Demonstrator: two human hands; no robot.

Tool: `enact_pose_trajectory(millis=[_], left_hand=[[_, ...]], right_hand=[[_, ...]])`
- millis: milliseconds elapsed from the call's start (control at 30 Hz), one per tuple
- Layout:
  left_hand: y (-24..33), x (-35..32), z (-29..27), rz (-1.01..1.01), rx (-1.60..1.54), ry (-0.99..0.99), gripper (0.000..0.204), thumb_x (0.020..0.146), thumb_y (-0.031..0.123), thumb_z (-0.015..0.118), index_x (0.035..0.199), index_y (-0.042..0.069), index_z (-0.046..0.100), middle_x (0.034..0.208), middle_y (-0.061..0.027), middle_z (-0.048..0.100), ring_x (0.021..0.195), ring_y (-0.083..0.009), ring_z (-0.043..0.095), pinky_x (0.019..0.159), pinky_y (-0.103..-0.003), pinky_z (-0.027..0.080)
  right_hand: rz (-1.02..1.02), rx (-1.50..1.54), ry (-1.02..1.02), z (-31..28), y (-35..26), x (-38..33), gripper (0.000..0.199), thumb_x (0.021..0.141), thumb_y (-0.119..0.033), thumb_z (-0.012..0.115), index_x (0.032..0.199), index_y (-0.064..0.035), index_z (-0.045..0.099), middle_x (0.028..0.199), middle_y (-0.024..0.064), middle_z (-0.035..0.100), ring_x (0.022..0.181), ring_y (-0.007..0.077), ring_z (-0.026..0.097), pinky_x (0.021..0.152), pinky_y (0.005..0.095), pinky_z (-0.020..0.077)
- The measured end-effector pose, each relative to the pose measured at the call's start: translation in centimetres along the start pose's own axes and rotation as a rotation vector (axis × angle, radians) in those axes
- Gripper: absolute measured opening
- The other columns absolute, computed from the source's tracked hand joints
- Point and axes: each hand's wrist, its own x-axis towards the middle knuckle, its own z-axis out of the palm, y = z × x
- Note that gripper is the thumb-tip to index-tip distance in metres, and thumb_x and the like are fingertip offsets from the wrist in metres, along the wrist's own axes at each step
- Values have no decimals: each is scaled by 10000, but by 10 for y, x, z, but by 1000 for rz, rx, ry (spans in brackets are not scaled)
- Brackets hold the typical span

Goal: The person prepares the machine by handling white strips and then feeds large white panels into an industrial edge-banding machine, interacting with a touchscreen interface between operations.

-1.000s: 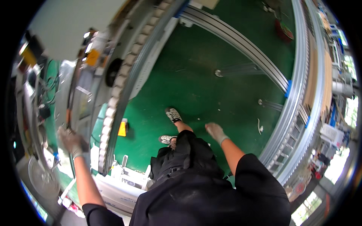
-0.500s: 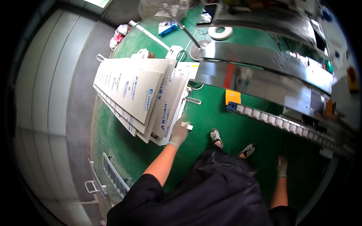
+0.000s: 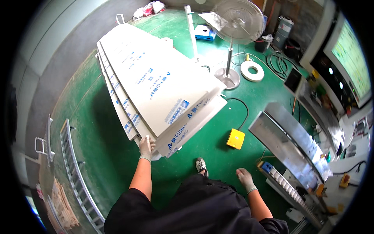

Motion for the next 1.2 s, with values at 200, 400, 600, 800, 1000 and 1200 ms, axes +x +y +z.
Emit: enact_pose_trajectory(millis=[200,400,600,800,1000,1200], left_hand=[[31,3,-11,-194,13,-95,354,1021,363,525,895,33,526,624,-101,578,382,-156,487,337,-268,319],[36,2,-9,-205,-7,-108,363,1017,360,529,898,18,564,642,-126,624,368,-132,434,334,-269,318],[40,1,-3,-191,-2,-129,357,996,328,541,849,3,563,649,-132,617,396,-143,469,353,-287,376],[24,9,-15,-191,195,-153,408,1008,380,544,909,-14,585,691,-113,640,512,-167,591,493,-309,495],[46,1,-12,-75,532,-168,489,987,466,513,925,-13,597,722,-141,661,579,-216,663,622,-371,530],[71,9,-38,-138,819,-116,586,955,554,489,995,-7,657,872,-203,698,825,-326,699,771,-415,529]], right_hand=[[-204,-151,-214,39,-118,70,373,988,-352,599,1074,5,666,879,72,688,796,163,629,744,303,510],[-430,-293,-110,46,-265,185,362,969,-306,592,1103,21,672,974,140,700,924,235,661,829,351,515],[-742,-564,201,68,-397,287,375,879,-229,666,1187,-16,661,1258,231,620,1169,393,587,1013,426,464],[-488,-662,295,133,-421,300,584,775,-349,745,1239,-22,607,1199,228,644,1122,371,620,977,439,484],[-505,-357,170,136,-401,314,323,790,-278,742,911,12,666,865,204,696,847,363,679,770,443,525],[-442,-285,-30,127,-387,270,262,819,-226,734,938,4,688,874,172,719,817,309,699,751,393,540]])
